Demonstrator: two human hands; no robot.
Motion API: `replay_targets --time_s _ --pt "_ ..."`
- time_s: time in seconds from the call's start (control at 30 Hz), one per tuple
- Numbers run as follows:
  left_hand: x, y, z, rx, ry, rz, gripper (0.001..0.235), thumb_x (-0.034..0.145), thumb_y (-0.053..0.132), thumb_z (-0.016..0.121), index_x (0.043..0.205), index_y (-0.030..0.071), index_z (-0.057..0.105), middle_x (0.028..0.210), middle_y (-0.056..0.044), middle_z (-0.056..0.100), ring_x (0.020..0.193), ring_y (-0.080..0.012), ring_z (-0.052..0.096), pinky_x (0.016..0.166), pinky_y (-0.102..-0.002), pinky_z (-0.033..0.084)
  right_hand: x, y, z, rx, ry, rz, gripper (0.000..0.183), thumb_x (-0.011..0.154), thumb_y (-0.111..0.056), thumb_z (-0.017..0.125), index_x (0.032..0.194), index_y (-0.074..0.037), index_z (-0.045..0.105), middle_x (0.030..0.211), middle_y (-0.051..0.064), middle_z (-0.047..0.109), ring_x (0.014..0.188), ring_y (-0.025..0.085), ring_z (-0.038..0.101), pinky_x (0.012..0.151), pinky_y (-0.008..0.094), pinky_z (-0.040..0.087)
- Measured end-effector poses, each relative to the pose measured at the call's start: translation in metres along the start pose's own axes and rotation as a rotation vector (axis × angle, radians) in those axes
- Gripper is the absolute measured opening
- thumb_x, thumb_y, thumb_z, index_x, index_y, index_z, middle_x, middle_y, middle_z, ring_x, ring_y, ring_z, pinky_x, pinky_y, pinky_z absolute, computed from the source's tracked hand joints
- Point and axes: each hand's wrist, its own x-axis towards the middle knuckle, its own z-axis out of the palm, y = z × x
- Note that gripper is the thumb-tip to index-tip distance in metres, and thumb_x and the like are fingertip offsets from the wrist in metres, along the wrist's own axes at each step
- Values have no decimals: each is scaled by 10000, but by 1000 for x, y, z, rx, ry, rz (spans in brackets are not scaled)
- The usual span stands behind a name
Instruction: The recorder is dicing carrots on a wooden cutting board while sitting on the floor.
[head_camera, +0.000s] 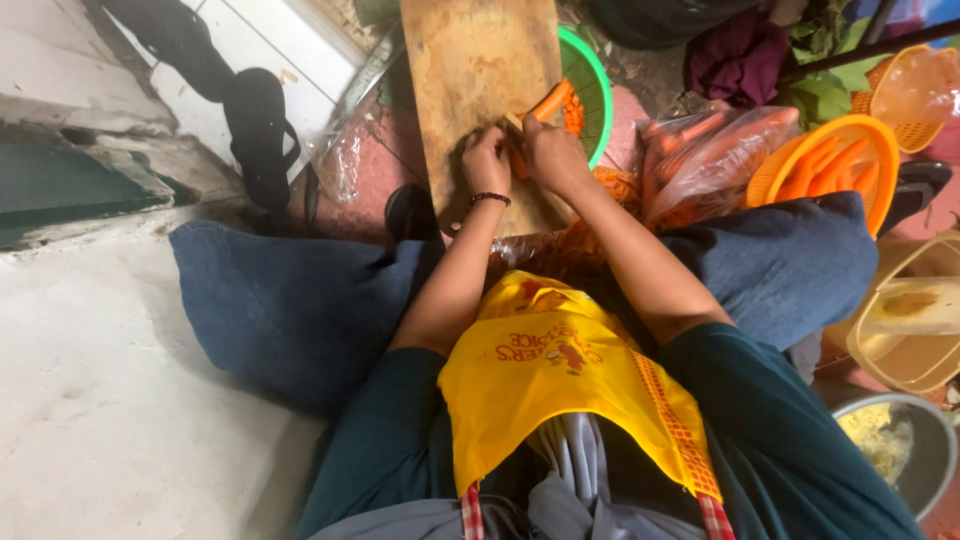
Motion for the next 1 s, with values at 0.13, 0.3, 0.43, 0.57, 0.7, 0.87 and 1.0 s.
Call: replay_targets --time_s 0.13,0.3,0.43,0.57,0.7,0.87,1.0 --pt "1 -3 1 43 22 32 246 741 -62 723 934 85 680 953 -174 653 883 -404 651 746 -467 529 -3 -5 18 -64 4 4 274 937 -133 631 1151 17 547 888 287 698 794 492 685 702 577 543" --pt "4 -3 0 57 -29 -31 202 765 -34 731 920 86 680 942 -177 647 869 -393 663 739 -465 537 -7 -10 33 -17 254 -30 325 962 -210 663 1132 32 528 895 301 690 716 507 677 615 580 543" --pt "3 -9 2 -36 13 30 183 766 -51 720 899 65 675 931 -177 658 865 -379 662 746 -457 545 -7 3 35 -20 185 -11 299 969 -238 671 1042 7 517 870 296 688 740 504 683 635 586 542" --pt "8 -17 11 -185 -15 -26 135 798 -31 698 890 58 658 845 -145 689 813 -329 713 747 -420 570 -8 11 32 26 232 -22 228 947 -151 644 1034 13 510 890 301 691 758 512 675 642 589 532" --pt "8 -16 9 -17 63 84 134 769 -51 710 857 44 675 880 -201 676 861 -417 663 748 -468 534 -12 -9 16 10 166 -18 206 951 -134 614 1055 12 512 882 293 699 765 499 682 643 581 537" --pt "9 -7 2 -59 38 15 123 778 -33 692 871 48 685 888 -209 673 845 -408 663 741 -470 537 -2 -21 5 1 111 5 279 994 -249 633 1039 5 528 839 279 705 747 488 683 654 581 535" --pt "6 -9 5 -28 49 13 81 807 -19 697 854 45 681 869 -206 674 855 -411 660 746 -483 526 0 -3 37 -46 94 -17 278 949 -189 625 1124 10 542 820 280 699 734 486 683 633 576 533"
